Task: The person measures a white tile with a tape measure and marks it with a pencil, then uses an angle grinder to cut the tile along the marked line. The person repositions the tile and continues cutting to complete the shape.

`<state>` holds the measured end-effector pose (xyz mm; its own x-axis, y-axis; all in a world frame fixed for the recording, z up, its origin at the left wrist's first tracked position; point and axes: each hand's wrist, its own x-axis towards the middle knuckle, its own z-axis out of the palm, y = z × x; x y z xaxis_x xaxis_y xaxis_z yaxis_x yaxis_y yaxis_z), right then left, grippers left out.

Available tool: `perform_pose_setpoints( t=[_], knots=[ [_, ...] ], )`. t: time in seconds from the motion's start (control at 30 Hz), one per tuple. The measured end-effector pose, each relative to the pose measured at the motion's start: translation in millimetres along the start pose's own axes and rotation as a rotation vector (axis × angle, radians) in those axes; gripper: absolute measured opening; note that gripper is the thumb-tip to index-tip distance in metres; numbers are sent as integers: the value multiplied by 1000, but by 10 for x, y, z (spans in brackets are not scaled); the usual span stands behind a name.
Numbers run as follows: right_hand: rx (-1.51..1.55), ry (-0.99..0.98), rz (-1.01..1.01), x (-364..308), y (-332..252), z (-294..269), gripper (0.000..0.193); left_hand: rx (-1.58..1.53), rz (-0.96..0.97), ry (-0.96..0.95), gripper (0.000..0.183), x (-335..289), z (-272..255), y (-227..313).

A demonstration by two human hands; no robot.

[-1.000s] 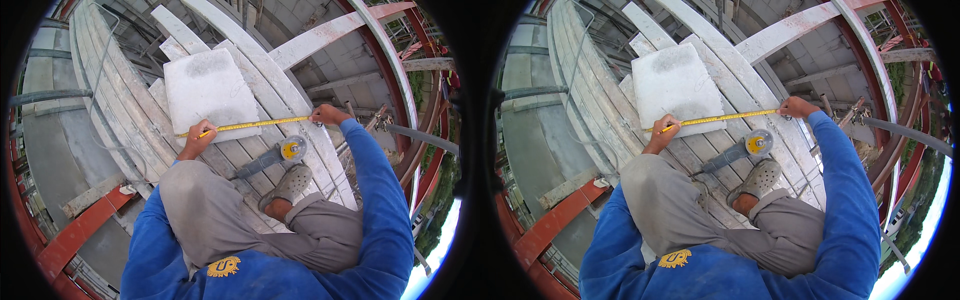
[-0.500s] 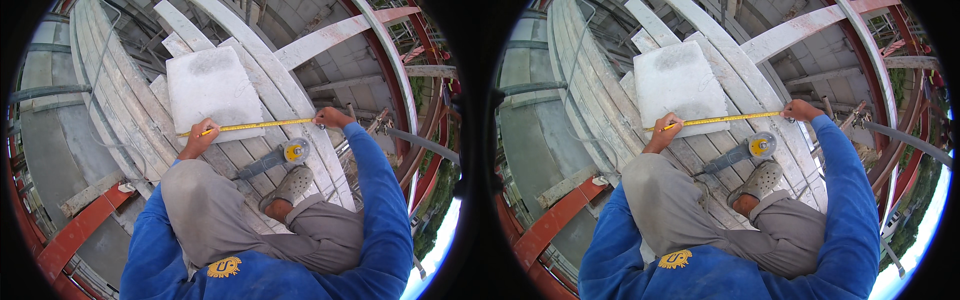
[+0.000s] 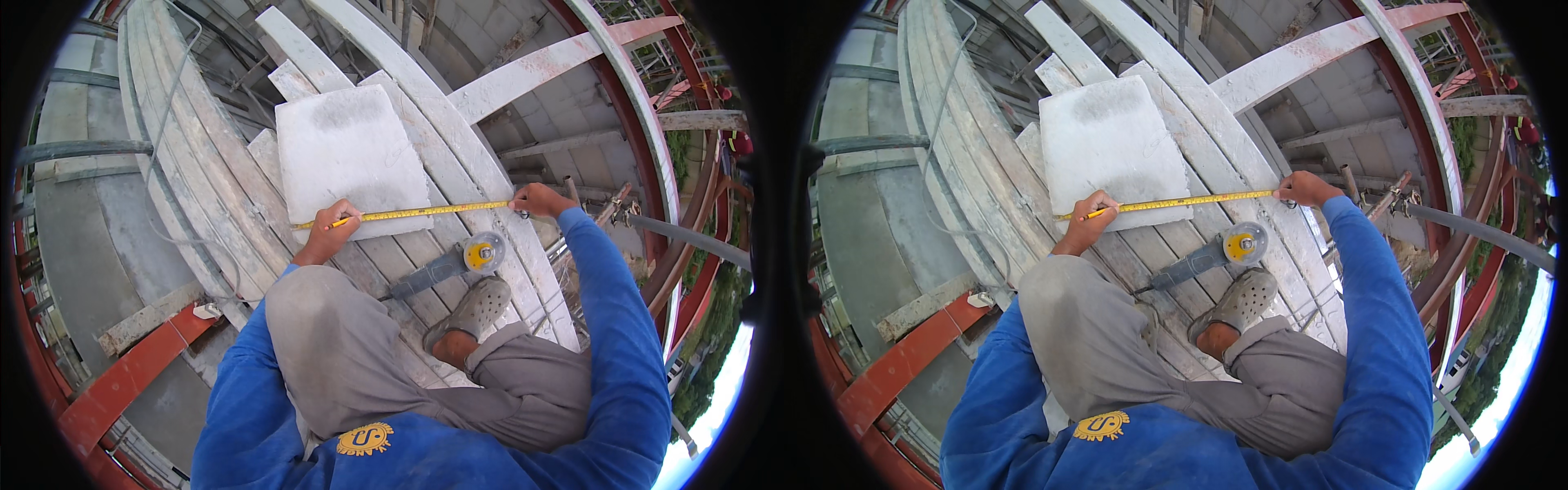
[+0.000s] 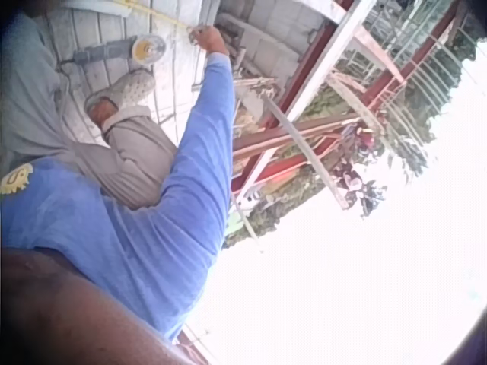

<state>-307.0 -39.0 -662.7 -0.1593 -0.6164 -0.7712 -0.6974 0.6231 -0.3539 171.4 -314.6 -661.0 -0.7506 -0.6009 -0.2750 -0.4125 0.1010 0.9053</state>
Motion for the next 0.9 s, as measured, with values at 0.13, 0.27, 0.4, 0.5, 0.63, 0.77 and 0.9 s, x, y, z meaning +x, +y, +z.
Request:
perform_pose_setpoints(
  t=[0.13, 0.27, 0.4, 0.5, 0.63, 0.77, 0.9],
  knots=[
    [-33, -9, -14, -22, -127, -49, 39, 116, 89, -38, 13, -10, -66, 10],
    [-73, -3, 10, -42, -151, -93, 40, 59, 38, 165, 16, -10, -296, 106],
    [61, -87, -47, 2, -329, -316, 45, -154, -67, 339, 35, -22, -759, 344],
    [213, -107, -168, 67, -658, -458, 50, -93, -293, 143, 53, 25, -1090, 892],
    [643, -404, -252, 98, -2055, -557, 49, 205, -256, -4, 67, 158, -1525, 1344],
    [962, -674, -464, 90, -2879, -335, 54, -278, -295, -85, 58, 622, -1211, 2106],
    [1158, -930, -575, 255, -3251, -160, 61, -800, -126, -22, 44, 809, -995, 1979]
  ],
)
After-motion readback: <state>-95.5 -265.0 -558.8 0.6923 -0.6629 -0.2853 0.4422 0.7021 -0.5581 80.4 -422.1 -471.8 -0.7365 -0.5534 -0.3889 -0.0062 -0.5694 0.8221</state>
